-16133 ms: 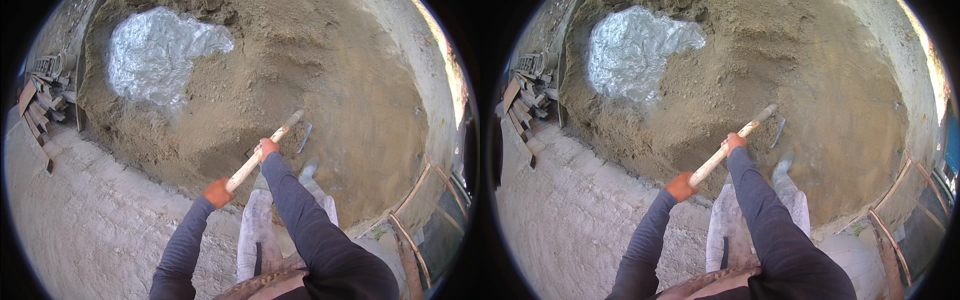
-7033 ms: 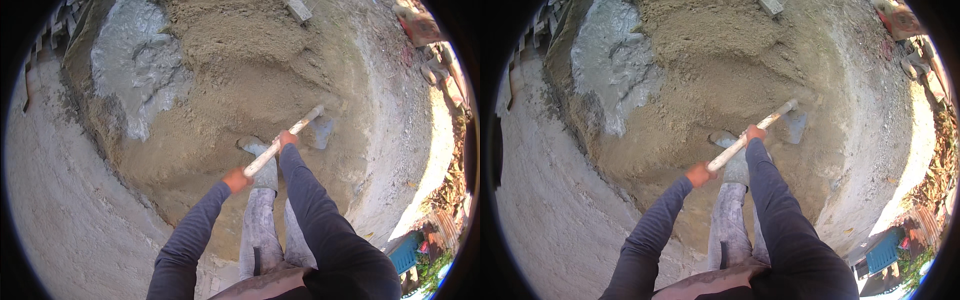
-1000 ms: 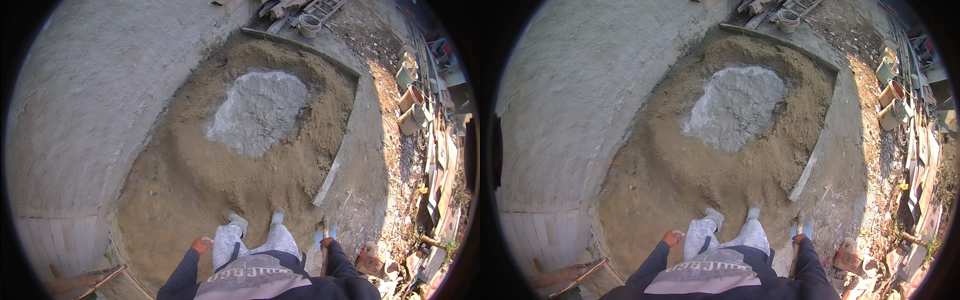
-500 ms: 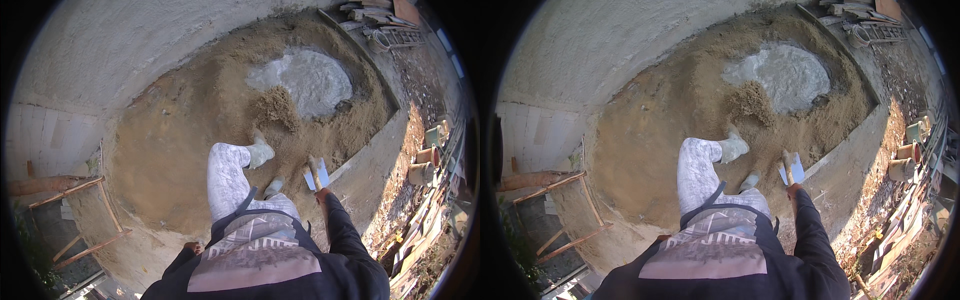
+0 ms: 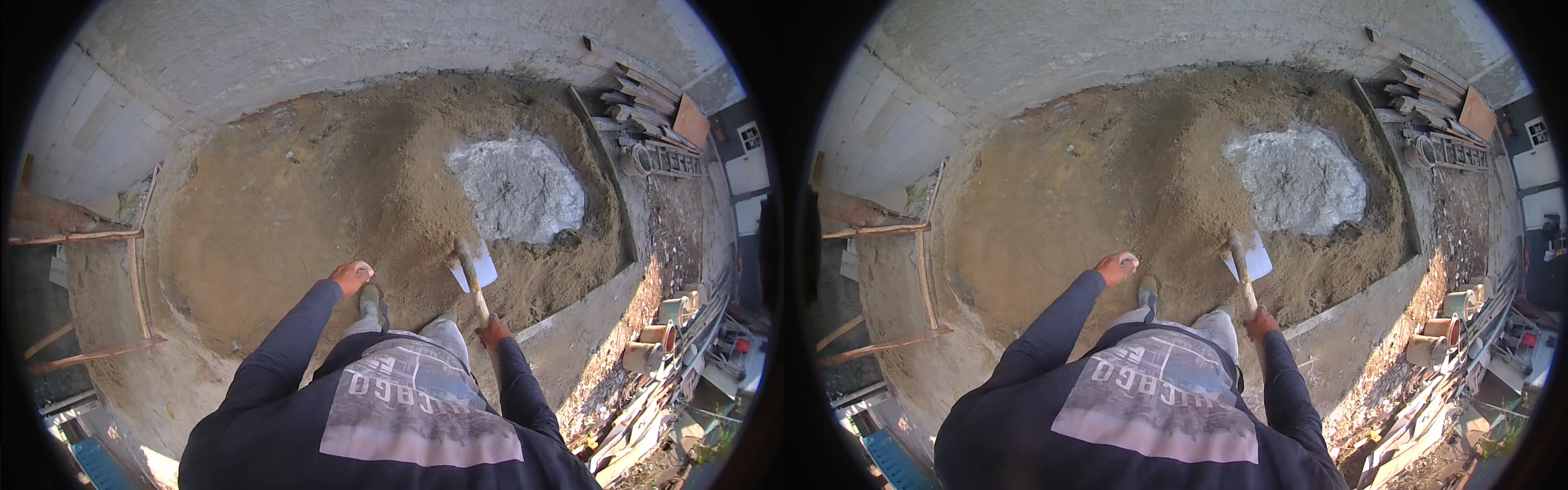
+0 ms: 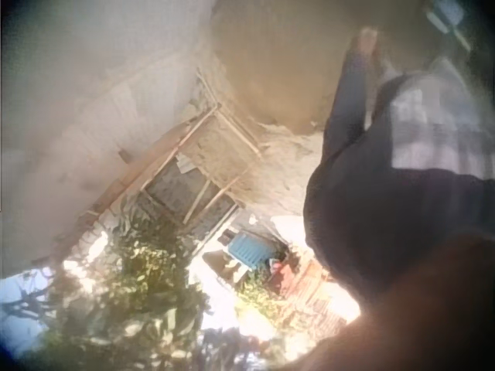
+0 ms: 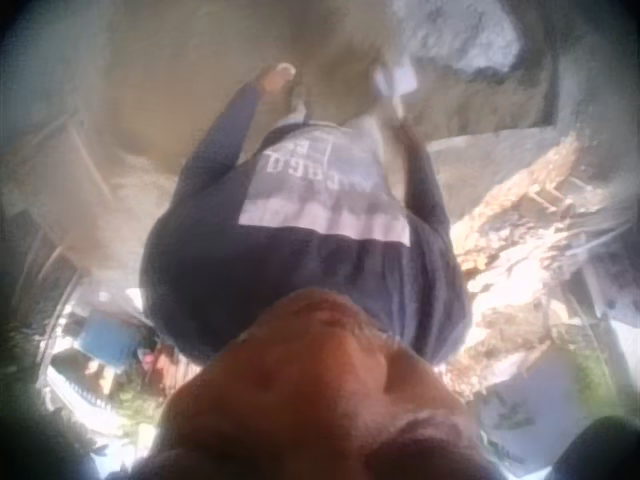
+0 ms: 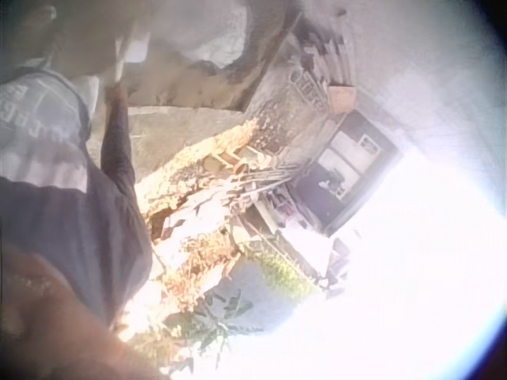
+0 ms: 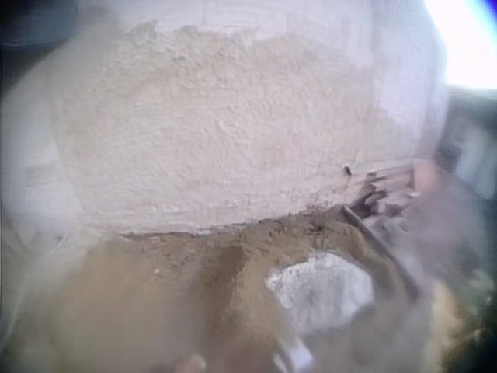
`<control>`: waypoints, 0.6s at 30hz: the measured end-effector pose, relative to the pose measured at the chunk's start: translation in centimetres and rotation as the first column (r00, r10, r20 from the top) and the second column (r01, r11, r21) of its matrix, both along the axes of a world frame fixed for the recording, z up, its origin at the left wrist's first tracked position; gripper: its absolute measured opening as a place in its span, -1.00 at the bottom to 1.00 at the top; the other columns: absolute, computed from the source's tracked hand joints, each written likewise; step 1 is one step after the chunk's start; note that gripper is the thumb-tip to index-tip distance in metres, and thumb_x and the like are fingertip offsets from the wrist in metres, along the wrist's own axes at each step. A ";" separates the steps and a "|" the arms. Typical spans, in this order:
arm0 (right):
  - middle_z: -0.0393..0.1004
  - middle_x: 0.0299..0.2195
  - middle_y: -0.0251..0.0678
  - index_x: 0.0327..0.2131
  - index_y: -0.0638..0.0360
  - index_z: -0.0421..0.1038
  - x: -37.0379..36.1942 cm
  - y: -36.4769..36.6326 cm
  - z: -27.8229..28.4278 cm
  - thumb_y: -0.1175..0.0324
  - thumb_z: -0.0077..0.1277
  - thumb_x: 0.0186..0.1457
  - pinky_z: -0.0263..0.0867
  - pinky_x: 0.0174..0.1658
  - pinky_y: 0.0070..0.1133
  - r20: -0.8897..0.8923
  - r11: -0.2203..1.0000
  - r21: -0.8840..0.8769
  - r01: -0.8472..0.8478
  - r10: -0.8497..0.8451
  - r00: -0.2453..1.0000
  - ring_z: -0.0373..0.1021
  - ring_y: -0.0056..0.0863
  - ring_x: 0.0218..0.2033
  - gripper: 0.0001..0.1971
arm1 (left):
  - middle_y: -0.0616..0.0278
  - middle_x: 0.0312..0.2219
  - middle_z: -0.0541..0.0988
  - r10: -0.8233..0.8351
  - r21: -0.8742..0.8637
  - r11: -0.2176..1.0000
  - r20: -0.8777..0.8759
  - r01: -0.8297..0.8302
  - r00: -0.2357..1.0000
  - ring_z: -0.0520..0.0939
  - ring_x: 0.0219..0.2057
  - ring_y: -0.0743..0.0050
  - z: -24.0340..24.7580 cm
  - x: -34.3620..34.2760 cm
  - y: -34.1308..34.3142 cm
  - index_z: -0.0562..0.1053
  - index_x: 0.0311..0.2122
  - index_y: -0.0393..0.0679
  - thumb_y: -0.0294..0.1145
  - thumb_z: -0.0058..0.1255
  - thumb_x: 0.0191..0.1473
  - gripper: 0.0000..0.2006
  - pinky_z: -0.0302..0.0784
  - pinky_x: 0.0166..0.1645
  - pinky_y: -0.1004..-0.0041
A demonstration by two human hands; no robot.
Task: The person uses a hoe to mix a pile of sand and cement with water in a shallow pit.
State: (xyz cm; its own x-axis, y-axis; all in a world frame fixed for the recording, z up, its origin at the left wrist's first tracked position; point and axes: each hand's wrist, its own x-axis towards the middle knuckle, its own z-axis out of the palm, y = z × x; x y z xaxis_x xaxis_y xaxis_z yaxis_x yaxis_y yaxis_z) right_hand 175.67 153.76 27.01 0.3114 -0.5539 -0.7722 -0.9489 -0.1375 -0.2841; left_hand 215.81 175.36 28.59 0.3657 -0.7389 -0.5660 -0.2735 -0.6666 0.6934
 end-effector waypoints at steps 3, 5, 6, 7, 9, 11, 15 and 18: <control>0.49 -0.58 -0.19 -0.12 0.34 0.21 12.2 3.0 2.9 0.17 0.09 -0.09 0.35 -0.52 -0.47 0.079 0.965 0.177 -0.191 0.180 0.981 0.46 -0.40 -0.61 -0.47 | 0.20 -0.29 0.59 0.165 0.128 0.984 -0.434 -0.121 0.885 0.60 -0.29 0.31 -2.8 -0.7 2.1 0.46 -0.19 -0.17 0.15 -0.03 0.00 -0.48 0.47 -0.17 0.35; 0.50 -0.55 -0.16 -0.09 0.34 0.20 16.3 5.4 2.5 0.13 0.06 -0.06 0.38 -0.46 -0.45 0.173 0.923 0.226 -0.312 0.277 0.945 0.48 -0.36 -0.56 -0.45 | 0.22 -0.31 0.59 0.275 0.192 0.961 -0.590 -0.199 0.759 0.60 -0.34 0.33 -4.7 -3.8 1.7 0.44 -0.19 -0.16 0.19 -0.02 -0.01 -0.45 0.49 -0.20 0.36; 0.50 -0.53 -0.15 -0.07 0.34 0.20 18.1 6.1 1.3 0.11 0.05 -0.04 0.39 -0.43 -0.43 0.212 0.879 0.174 -0.444 0.407 0.889 0.48 -0.33 -0.54 -0.44 | 0.22 -0.33 0.59 0.450 0.303 0.888 -0.724 -0.345 0.522 0.59 -0.38 0.35 -5.4 -4.9 0.8 0.41 -0.19 -0.15 0.19 0.00 -0.01 -0.45 0.49 -0.22 0.36; 0.52 -0.51 -0.12 -0.17 0.31 0.32 19.6 7.4 1.3 0.02 0.03 -0.06 0.37 -0.30 -0.41 0.207 0.833 0.182 -0.523 0.488 0.848 0.49 -0.31 -0.47 -0.47 | 0.23 -0.34 0.58 0.520 0.376 0.836 -0.773 -0.399 0.363 0.59 -0.40 0.36 -6.2 -5.7 0.4 0.40 -0.19 -0.14 0.19 0.01 -0.01 -0.46 0.50 -0.23 0.37; 0.53 -0.50 -0.10 -0.25 0.30 0.42 22.1 9.6 1.2 -0.04 0.00 -0.06 0.37 -0.25 -0.40 0.208 0.778 0.323 -0.539 0.497 0.842 0.50 -0.32 -0.41 -0.48 | 0.31 -0.49 0.49 0.638 0.500 0.488 -0.764 -0.715 -0.099 0.54 -0.49 0.41 -9.0 -6.3 0.0 0.36 -0.29 -0.09 0.02 0.02 0.03 -0.63 0.49 -0.31 0.39; 0.49 -0.52 -0.13 -0.17 0.31 0.30 24.3 11.5 1.5 0.04 0.01 -0.03 0.38 -0.42 -0.45 0.205 0.752 0.513 -0.414 0.361 0.910 0.48 -0.39 -0.51 -0.50 | 0.39 -0.65 0.35 0.627 0.516 0.020 -0.674 -0.857 -0.391 0.46 -0.60 0.46 -13.7 -4.0 1.2 0.32 -0.43 -0.04 -0.21 0.00 0.07 -0.82 0.44 -0.42 0.40; 0.41 -0.55 -0.28 -0.17 0.29 0.24 28.7 12.9 -8.6 0.25 0.04 0.00 0.32 -0.59 -0.53 0.158 0.542 0.828 -0.142 0.017 0.987 0.37 -0.58 -0.60 -0.61 | 0.35 -0.65 0.33 0.785 0.480 -0.147 -0.475 -0.865 -0.397 0.37 -0.66 0.46 -25.7 1.1 6.1 0.33 -0.44 -0.05 -0.32 -0.01 0.03 -0.88 0.38 -0.51 0.38; 0.37 -0.58 -0.33 -0.34 0.28 0.35 30.3 13.6 -22.4 0.27 0.07 -0.03 0.29 -0.56 -0.58 0.207 0.455 0.877 -0.154 -0.070 0.976 0.31 -0.58 -0.63 -0.73 | 0.33 -0.66 0.32 0.898 0.437 -0.116 -0.337 -0.892 -0.282 0.38 -0.66 0.46 -34.1 3.7 6.2 0.35 -0.43 -0.08 -0.35 -0.01 0.01 -0.90 0.38 -0.53 0.39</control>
State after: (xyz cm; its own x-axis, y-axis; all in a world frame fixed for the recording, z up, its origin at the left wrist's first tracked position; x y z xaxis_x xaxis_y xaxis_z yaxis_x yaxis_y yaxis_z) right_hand 205.92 167.38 4.57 0.5093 0.4112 -0.7560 -0.8605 0.2559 -0.4405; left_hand 219.47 181.54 -5.47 0.3562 0.1742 -0.9180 0.9165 0.1261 0.3796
